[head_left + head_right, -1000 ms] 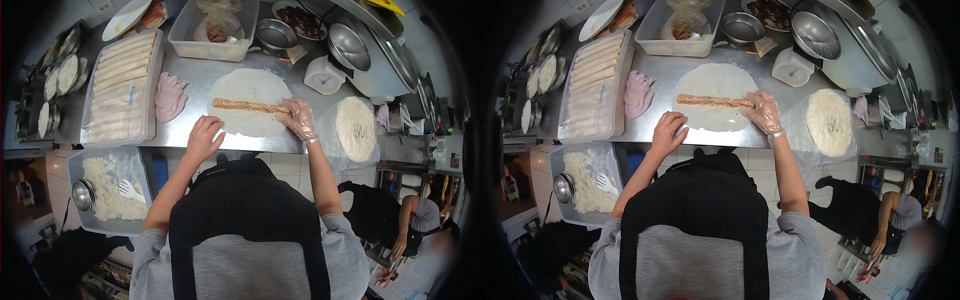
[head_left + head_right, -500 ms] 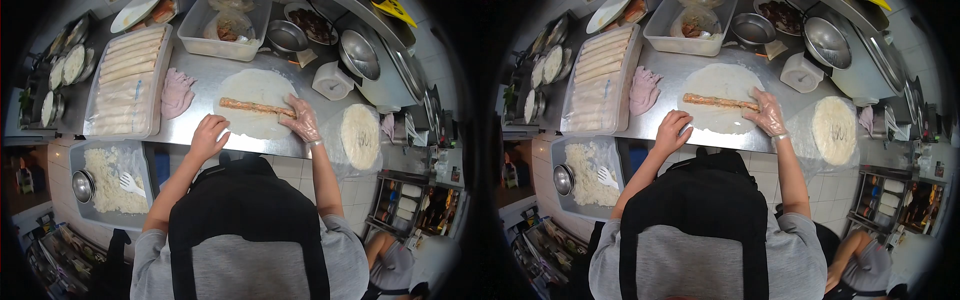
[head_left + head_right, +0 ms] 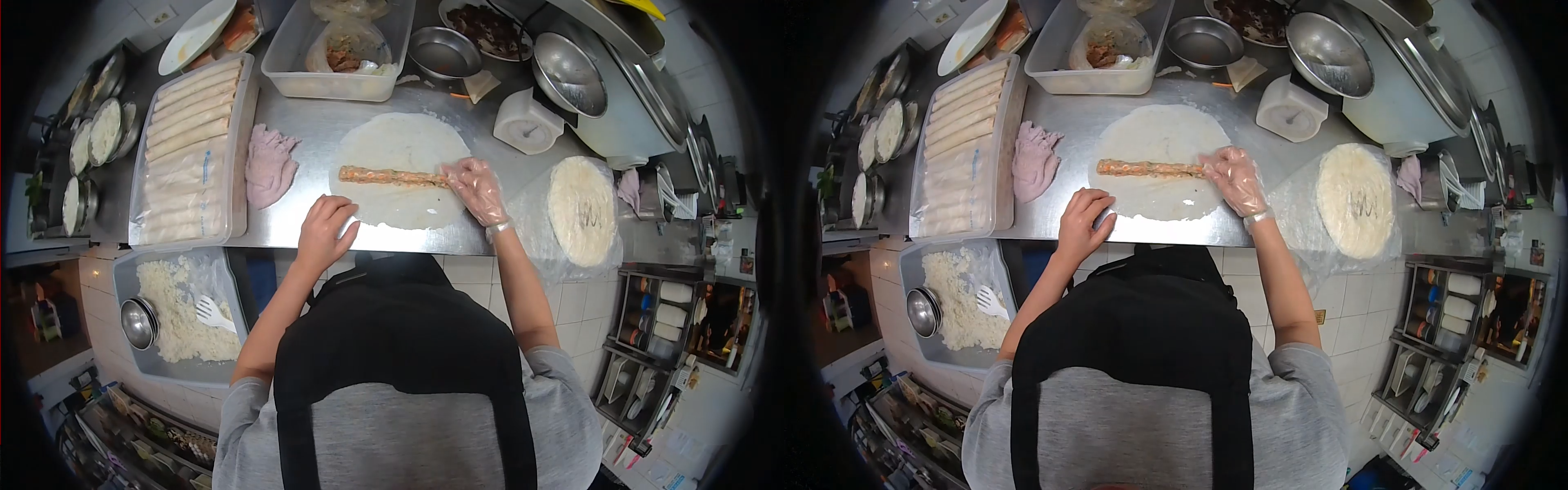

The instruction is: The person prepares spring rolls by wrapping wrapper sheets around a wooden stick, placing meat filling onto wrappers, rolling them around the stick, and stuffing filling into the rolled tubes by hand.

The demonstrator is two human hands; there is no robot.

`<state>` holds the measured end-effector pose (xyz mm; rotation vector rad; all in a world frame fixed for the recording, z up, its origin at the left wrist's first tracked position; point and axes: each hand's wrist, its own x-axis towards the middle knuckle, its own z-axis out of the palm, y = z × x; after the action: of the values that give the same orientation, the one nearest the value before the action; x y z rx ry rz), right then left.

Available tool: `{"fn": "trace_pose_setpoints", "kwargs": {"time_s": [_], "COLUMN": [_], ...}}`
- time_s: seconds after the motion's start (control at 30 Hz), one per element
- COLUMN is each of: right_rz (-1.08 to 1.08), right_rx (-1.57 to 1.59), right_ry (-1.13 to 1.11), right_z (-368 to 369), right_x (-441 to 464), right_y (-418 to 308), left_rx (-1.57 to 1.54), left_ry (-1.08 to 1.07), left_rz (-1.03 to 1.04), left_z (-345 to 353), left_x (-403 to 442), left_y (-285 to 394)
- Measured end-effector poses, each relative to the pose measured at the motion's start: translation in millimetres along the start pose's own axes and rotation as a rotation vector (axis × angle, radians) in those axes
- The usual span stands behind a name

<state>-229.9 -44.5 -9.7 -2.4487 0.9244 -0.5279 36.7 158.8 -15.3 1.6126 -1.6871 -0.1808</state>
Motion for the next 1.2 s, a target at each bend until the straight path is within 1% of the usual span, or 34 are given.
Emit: {"fn": "trace_pose_setpoints", "kwargs": {"time_s": [0.13,0.2,0.23,0.3,0.37,0.43,0.5,0.53,0.6,0.67,0.73,0.8,0.83,0.87,0.9,0.93,1.0,1.03,1.1,1.2], "right_rz": [-0.044,-0.095,-0.095,-0.044,-0.038,-0.040,-0.052,-0.053,-0.009,-0.014,-0.031,-0.137,-0.141,-0.212,-0.284,-0.292,-0.211,-0.222,-0.298,-0.321], "right_rx": [-0.054,0.003,0.004,-0.003,0.039,0.082,0.113,0.114,0.128,0.097,0.067,-0.082,-0.078,-0.152,-0.227,-0.225,-0.302,-0.304,-0.222,-0.208], "right_ry": [0.010,0.172,0.170,0.068,0.058,0.050,0.145,0.144,0.062,0.042,0.020,0.164,0.161,0.094,0.029,0.027,-0.080,-0.082,0.030,0.010], "right_z": [-4,-8,-8,-9,-2,-4,-10,-9,-11,-15,-19,-10,-6,-1,3,8,18,19,21,39], "right_x": [-7,-6,-5,-8,-9,-7,-8,-9,-14,-15,-5,6,11,19,24,26,31,35,36,45], "right_y": [-6,-7,-7,-7,8,6,1,4,11,12,-3,-26,-35,-43,-48,-49,-54,-59,-69,-81], "left_rx": [0.045,0.040,0.040,0.042,0.033,0.030,0.020,0.021,0.040,0.033,0.032,0.220,0.226,0.230,0.149,0.067,0.054,0.041,0.021,0.035], "left_ry": [0.021,0.009,0.009,0.002,-0.002,0.000,0.009,0.009,-0.001,-0.009,-0.007,0.052,0.026,0.028,-0.050,-0.125,-0.111,-0.111,-0.110,-0.089], "left_rz": [0.050,0.037,0.034,0.018,0.015,0.015,0.029,0.028,0.031,0.023,0.011,0.166,0.212,0.206,0.202,0.199,0.188,0.184,0.172,0.186], "left_z": [-1,-1,0,1,1,0,0,0,0,1,-4,-9,-11,-9,-7,-5,-3,-3,-4,-3], "left_x": [1,1,1,0,0,1,1,1,1,-1,2,3,2,0,-1,-2,-4,-3,-4,-5], "left_y": [1,1,1,0,0,0,1,0,0,-1,5,13,12,9,6,3,1,0,0,-1]}}
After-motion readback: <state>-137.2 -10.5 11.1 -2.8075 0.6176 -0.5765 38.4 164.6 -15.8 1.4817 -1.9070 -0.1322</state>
